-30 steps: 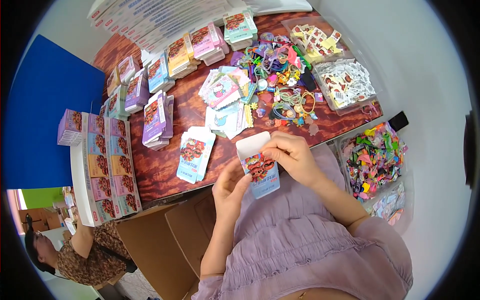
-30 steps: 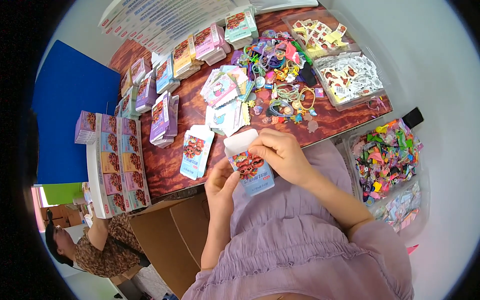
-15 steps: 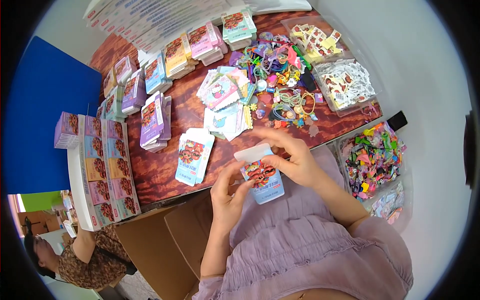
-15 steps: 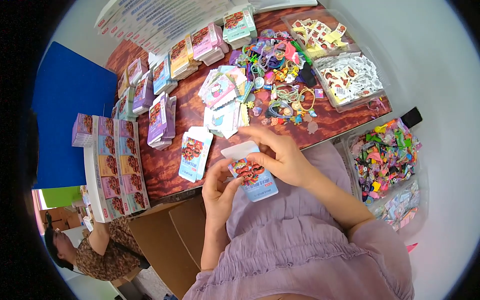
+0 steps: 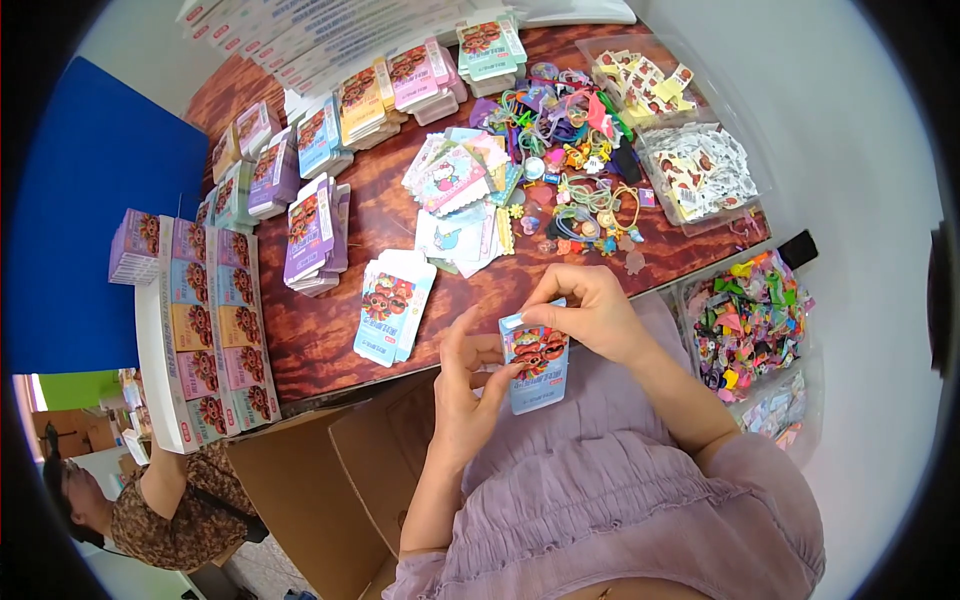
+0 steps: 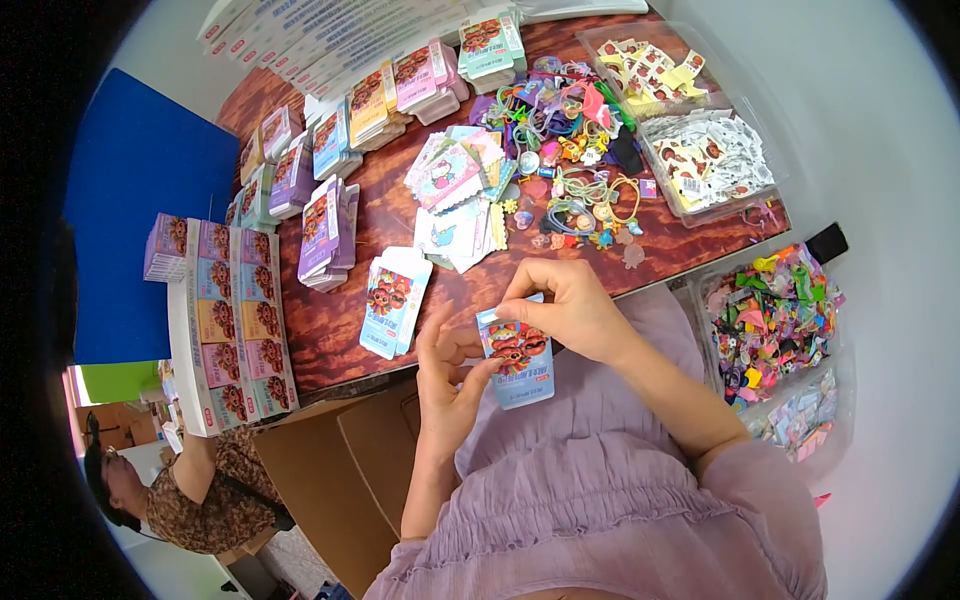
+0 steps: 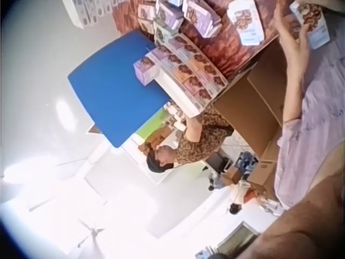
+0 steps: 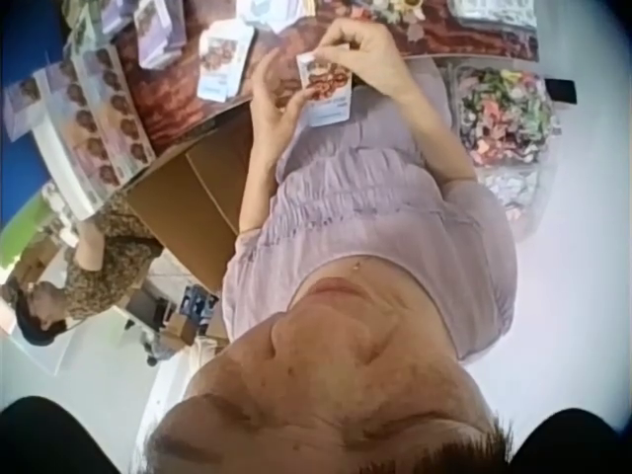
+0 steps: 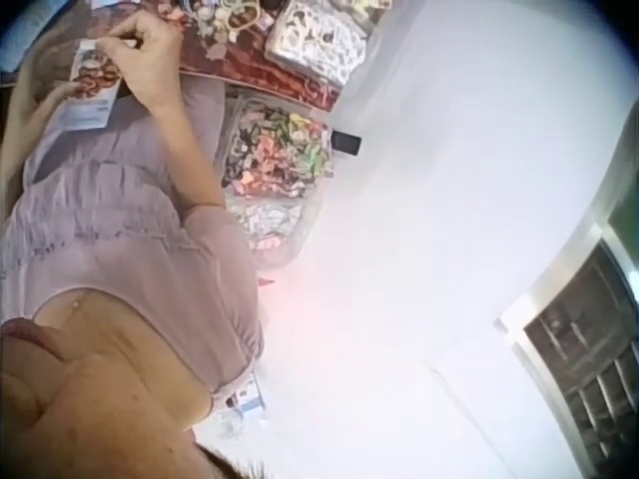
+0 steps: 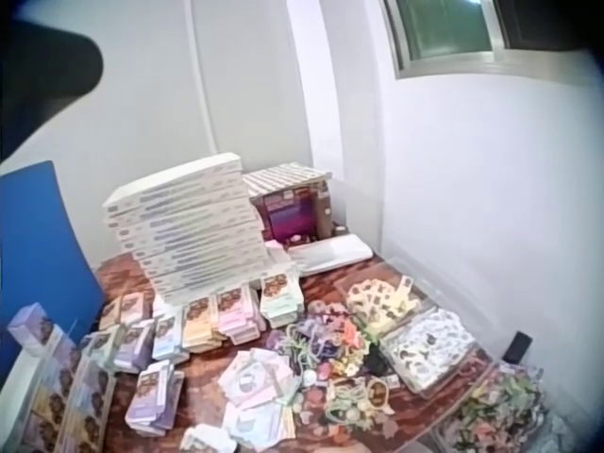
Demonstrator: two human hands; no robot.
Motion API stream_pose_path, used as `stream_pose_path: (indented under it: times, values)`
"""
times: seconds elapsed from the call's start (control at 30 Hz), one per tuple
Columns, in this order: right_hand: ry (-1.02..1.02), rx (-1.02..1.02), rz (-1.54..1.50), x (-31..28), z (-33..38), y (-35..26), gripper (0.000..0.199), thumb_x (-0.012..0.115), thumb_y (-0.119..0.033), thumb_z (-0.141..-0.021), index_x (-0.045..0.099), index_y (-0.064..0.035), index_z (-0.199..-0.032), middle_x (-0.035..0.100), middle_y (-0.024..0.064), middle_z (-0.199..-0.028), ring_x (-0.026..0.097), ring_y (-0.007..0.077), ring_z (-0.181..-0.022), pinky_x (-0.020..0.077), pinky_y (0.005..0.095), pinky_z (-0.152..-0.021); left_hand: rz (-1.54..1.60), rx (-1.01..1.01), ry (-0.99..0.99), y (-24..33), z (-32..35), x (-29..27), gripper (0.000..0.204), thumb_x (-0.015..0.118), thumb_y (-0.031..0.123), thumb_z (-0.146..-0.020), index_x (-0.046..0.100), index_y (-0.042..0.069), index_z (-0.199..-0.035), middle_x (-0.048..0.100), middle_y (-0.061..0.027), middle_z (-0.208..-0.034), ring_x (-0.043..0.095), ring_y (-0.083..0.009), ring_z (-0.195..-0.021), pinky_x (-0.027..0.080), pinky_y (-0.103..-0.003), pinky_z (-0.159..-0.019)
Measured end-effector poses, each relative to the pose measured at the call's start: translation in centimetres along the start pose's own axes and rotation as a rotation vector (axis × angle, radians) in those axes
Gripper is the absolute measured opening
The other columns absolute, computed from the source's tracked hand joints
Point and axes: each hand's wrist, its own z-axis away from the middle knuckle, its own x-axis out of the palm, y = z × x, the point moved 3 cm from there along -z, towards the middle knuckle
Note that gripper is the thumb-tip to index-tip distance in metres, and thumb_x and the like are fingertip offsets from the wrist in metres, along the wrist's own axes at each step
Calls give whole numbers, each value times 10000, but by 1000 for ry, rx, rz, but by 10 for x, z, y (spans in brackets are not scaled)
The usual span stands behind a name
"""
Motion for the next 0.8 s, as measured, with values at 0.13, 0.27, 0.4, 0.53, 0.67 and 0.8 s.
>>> stream_pose_path:
  times: [0.13, 0.27, 0.4, 0.53, 0.67, 0.8]
  values:
    - [-96, -158, 183, -4, 4, -4, 120, 697, 3, -855, 713, 33, -970, 715, 87, -1012, 675, 143, -868, 533, 277, -763, 18, -27, -8, -10, 1, -1, 784, 652, -83, -880, 223, 87, -1514, 641, -135, -1077, 679, -182, -937, 553, -272, -695]
    - [-168, -264, 319, -10, 17, -11, 220, 685, 11, -829, 723, 16, -1046, 706, 126, -1117, 683, 231, -1024, 531, 327, -864, 75, -38, 50, -9, 3, -2, 704, 646, -83, -884, 309, 66, -1484, 640, -124, -1071, 675, -169, -928, 549, -270, -693]
    - [-193, -284, 345, -13, 21, -7, 219, 691, 2, -820, 727, 7, -1035, 702, 127, -1110, 671, 234, -1041, 522, 333, -884, -108, 48, -85, -5, -2, 0, 528, 633, -88, -889, 487, 25, -1383, 632, -100, -1045, 651, -143, -908, 539, -259, -719]
    - [-255, -173, 260, -15, 11, 0, 191, 690, -4, -839, 728, 7, -1026, 705, 102, -1053, 668, 191, -993, 523, 324, -866, -147, -10, -149, 0, -3, -1, 485, 606, -43, -928, 510, 28, -1398, 628, -88, -1067, 629, -125, -918, 530, -254, -783]
    - [-55, 126, -459, -8, -8, 10, 289, 658, -98, -927, 598, -27, -1200, 674, 60, -1078, 653, 129, -964, 540, 302, -820, 382, -141, -16, -2, -4, -19, 615, 510, -40, -965, 291, 40, -1534, 598, -116, -1257, 629, -179, -1060, 523, -278, -863]
    - [-72, 165, -637, 32, -28, 17, 324, 638, -151, -954, 547, -37, -1243, 659, 63, -1061, 664, 160, -941, 581, 352, -794, -361, 281, 154, 1, -6, -24, 967, 792, 59, -784, 202, 0, -1548, 307, -198, -1564, 434, -285, -1367, 435, -391, -1049]
